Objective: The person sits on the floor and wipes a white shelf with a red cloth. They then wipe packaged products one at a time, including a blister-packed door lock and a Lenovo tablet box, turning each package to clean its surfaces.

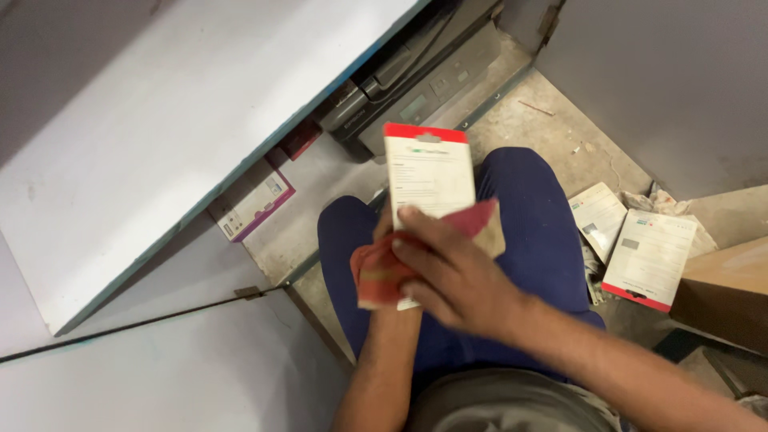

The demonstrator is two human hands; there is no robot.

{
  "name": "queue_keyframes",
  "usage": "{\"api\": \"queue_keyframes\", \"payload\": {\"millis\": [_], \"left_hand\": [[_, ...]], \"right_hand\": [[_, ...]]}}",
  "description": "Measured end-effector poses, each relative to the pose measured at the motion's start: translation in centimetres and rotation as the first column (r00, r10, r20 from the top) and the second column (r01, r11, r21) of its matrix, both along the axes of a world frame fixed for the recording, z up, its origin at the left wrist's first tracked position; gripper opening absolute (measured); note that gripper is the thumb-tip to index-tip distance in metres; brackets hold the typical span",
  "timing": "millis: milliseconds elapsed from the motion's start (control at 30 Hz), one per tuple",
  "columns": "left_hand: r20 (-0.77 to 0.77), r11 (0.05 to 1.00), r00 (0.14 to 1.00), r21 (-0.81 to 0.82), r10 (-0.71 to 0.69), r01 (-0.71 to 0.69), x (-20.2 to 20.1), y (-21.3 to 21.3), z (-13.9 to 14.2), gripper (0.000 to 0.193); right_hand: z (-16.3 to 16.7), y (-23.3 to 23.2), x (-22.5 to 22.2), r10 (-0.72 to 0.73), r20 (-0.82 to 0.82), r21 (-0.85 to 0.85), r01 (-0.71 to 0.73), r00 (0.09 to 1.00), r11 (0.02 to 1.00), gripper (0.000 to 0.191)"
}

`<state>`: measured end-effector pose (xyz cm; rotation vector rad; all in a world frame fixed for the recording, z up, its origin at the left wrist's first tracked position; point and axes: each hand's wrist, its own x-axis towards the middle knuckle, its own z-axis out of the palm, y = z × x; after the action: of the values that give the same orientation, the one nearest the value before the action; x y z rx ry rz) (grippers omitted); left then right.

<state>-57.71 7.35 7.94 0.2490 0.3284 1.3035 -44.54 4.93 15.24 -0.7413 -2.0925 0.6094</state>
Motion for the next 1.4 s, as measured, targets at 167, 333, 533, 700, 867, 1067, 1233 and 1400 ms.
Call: {"api": "queue_keyframes", "payload": {"millis": [167, 333, 533, 700, 867, 1067, 1233, 1400], "left_hand": [[-0.205, 0.996, 0.975, 0.004, -0.088, 0.090, 0.6, -1.1, -2.6, 0.056], [-0.087, 0.997, 0.993, -0.023, -0.077, 0.075, 0.2, 0.1, -6.1, 0.051], [0.353, 0.975, 0.933, -0.172, -0.072, 0.140, 1.2, 2.8, -7.8, 0.056], [-0.141, 0.998, 0.988, 0.004, -0.066, 0.068, 0.6, -0.4, -4.1, 0.048], [-0.099, 0.993, 0.990, -0.070, -0.103, 0.096, 0.4, -0.2, -1.5, 0.045], [0.131, 0.997, 0.990, -0.055, -0.043, 0.051, 2.5, 3.6, -6.2, 0.048], [-0.301, 0.995, 0.949, 0.051, 0.095, -0.084, 8.3, 5.9, -8.7, 0.043], [-0.531, 0.993, 0.840, 0.081, 0.112, -0.082, 8.1, 5.9, -6.5, 0.039]], "right_hand": [[1.2, 6.0, 1.5, -0.378, 0.175, 0.209, 0.341, 0.909, 0.917, 0.046], [1.6, 4.6, 0.9, -0.292, 0.147, 0.100, 0.279, 0.945, 0.955, 0.052], [1.9, -0.6, -0.5, -0.032, 0.297, 0.103, 0.001, 0.954, 0.995, 0.063], [1.1, 4.2, 1.9, -0.352, 0.186, 0.192, 0.317, 0.917, 0.929, 0.057], [0.3, 6.7, 6.0, -0.569, 0.129, 0.056, 0.567, 0.812, 0.822, 0.038], [-0.2, 5.0, 9.0, -0.654, 0.042, -0.598, 0.544, 0.756, 0.590, 0.035], [-3.1, 1.6, 10.2, -0.695, -0.055, -0.943, 0.191, 0.717, 0.272, 0.061], [-4.5, 0.6, 16.9, -0.698, -0.132, -0.852, 0.280, 0.704, 0.442, 0.054]]}}
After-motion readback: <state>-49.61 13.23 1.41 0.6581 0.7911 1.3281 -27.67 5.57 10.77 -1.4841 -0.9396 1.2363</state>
